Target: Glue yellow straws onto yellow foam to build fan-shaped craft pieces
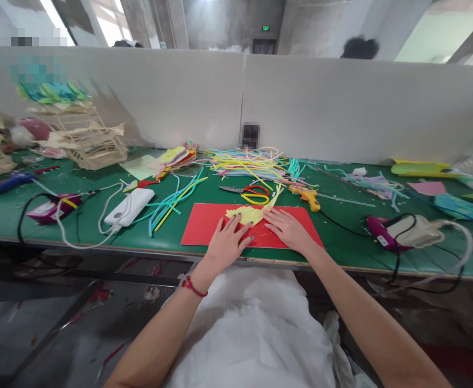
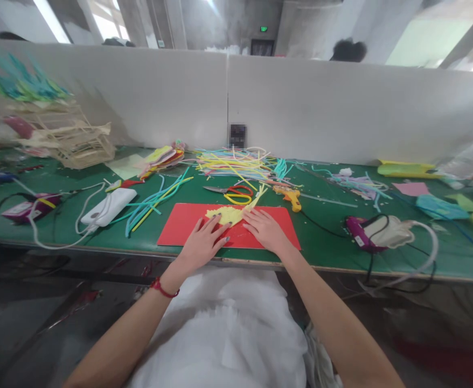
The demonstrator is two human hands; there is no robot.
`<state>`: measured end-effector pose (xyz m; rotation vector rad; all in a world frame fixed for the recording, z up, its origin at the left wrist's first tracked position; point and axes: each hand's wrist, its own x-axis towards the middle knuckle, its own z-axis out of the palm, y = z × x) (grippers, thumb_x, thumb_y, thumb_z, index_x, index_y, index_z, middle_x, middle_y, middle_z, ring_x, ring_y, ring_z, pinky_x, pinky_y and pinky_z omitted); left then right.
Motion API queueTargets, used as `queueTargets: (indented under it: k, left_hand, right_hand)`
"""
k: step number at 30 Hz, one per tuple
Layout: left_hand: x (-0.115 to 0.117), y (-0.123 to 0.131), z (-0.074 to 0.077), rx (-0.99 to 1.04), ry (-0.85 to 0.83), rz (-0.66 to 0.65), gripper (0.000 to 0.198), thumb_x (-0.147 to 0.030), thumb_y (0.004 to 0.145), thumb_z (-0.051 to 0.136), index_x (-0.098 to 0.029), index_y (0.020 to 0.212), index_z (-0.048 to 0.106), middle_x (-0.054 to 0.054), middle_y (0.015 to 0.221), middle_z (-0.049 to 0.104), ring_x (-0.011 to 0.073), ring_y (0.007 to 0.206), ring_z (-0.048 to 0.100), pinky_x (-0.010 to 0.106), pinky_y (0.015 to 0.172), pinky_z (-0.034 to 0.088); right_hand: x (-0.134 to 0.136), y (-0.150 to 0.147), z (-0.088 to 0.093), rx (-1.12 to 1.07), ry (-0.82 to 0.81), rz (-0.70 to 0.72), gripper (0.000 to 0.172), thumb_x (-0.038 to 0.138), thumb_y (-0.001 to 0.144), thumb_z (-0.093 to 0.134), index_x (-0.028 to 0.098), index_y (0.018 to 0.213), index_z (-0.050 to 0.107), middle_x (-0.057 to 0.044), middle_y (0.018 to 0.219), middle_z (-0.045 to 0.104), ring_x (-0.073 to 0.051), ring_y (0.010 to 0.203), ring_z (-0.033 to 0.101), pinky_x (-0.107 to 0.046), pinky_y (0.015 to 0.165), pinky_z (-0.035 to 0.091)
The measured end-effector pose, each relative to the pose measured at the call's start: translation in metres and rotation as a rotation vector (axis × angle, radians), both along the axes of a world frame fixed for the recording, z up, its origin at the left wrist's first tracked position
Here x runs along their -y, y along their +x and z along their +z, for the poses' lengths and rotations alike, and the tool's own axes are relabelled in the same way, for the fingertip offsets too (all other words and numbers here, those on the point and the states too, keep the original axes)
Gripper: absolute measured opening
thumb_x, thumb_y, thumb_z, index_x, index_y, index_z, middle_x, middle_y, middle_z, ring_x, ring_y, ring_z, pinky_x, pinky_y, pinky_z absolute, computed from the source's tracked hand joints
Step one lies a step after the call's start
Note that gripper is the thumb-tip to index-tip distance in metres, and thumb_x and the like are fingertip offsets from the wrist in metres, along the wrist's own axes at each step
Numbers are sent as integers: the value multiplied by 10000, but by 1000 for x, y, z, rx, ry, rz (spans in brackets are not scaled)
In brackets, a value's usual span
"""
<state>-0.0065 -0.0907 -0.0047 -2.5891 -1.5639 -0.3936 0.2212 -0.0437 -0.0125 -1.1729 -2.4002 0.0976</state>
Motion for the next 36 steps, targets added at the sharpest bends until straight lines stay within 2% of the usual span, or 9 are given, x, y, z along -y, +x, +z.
queueTargets:
  k: [3, 5, 9, 10, 13, 16, 21, 30, 36]
  left_hand:
    - [-1, 0, -2, 3, 12, 2, 479, -458, 951, 271, -282, 1351, 467, 111, 1447, 417, 251, 1325, 397, 489, 1091, 272]
    - [-1, 0, -3, 2, 13, 3, 475, -455, 950, 278, -284, 1349, 470, 107, 1448, 416, 252, 1326, 395, 486, 1092, 273]
    - [-1, -1, -3, 6, 9, 2, 472, -455, 949, 282, -290, 1349, 469, 100, 1452, 411, 254, 1324, 397, 489, 1089, 279]
    - [-1, -1, -3, 8, 11, 1, 473, -455, 949, 283, -288, 1352, 465, 100, 1452, 411, 253, 1329, 390, 487, 1090, 278]
    - [0, -1, -3, 13, 24, 0, 473, -451, 951, 277, -288, 1359, 453, 98, 1452, 412, 240, 1344, 368, 480, 1097, 273]
    - [0, -2, -3, 5, 25, 2, 474, -451, 952, 270, -291, 1357, 454, 102, 1454, 408, 235, 1343, 371, 474, 1095, 280]
    - [0, -2, -2, -18, 23, 5, 475, -452, 950, 275, -286, 1356, 456, 105, 1452, 410, 243, 1335, 384, 472, 1087, 294]
    - [-1, -2, -3, -19, 21, 10, 463, -443, 949, 298, -286, 1350, 467, 101, 1451, 414, 244, 1329, 392, 464, 1086, 297]
    - [-1, -2, -3, -10, 4, 14, 470, -448, 949, 292, -283, 1354, 463, 103, 1467, 390, 243, 1337, 382, 472, 1088, 292]
  right_hand:
    - [-1, 1, 3, -18, 7, 5, 384, 344, 944, 380, 237, 1263, 566, -40, 1336, 550, -215, 1271, 476, -444, 1074, 373]
    - [-6, 10, 7, -96, 74, -106, 369, 343, 941, 372, 212, 1183, 618, -59, 1280, 599, -205, 1218, 522, -393, 1060, 388]
    - [-31, 47, 16, -229, 176, -542, 368, 318, 911, 364, 113, 1062, 629, -184, 1099, 639, -285, 1074, 572, -459, 942, 434]
    - [-39, 57, 18, -220, 165, -730, 353, 330, 895, 393, 107, 1045, 622, -196, 1092, 624, -298, 1068, 561, -455, 915, 437]
    - [-62, 78, 21, -97, -67, -1009, 369, 372, 865, 469, 86, 1066, 589, -217, 1120, 591, -317, 1062, 556, -415, 854, 445]
    - [-78, 85, 20, 2, -288, -1003, 467, 461, 878, 461, 72, 1120, 554, -232, 1135, 593, -321, 1062, 578, -394, 832, 445]
    - [-85, 87, 15, -20, -375, -894, 425, 376, 924, 398, 41, 1162, 508, -256, 1145, 599, -319, 1073, 591, -381, 859, 430]
    - [-72, 85, 25, -250, -256, -1084, 413, 318, 958, 247, 51, 1239, 392, -234, 1047, 629, -293, 950, 631, -366, 757, 441]
    - [-74, 73, 37, -421, -43, -972, 402, 352, 931, 284, 112, 1202, 459, -175, 990, 647, -272, 882, 614, -344, 723, 420]
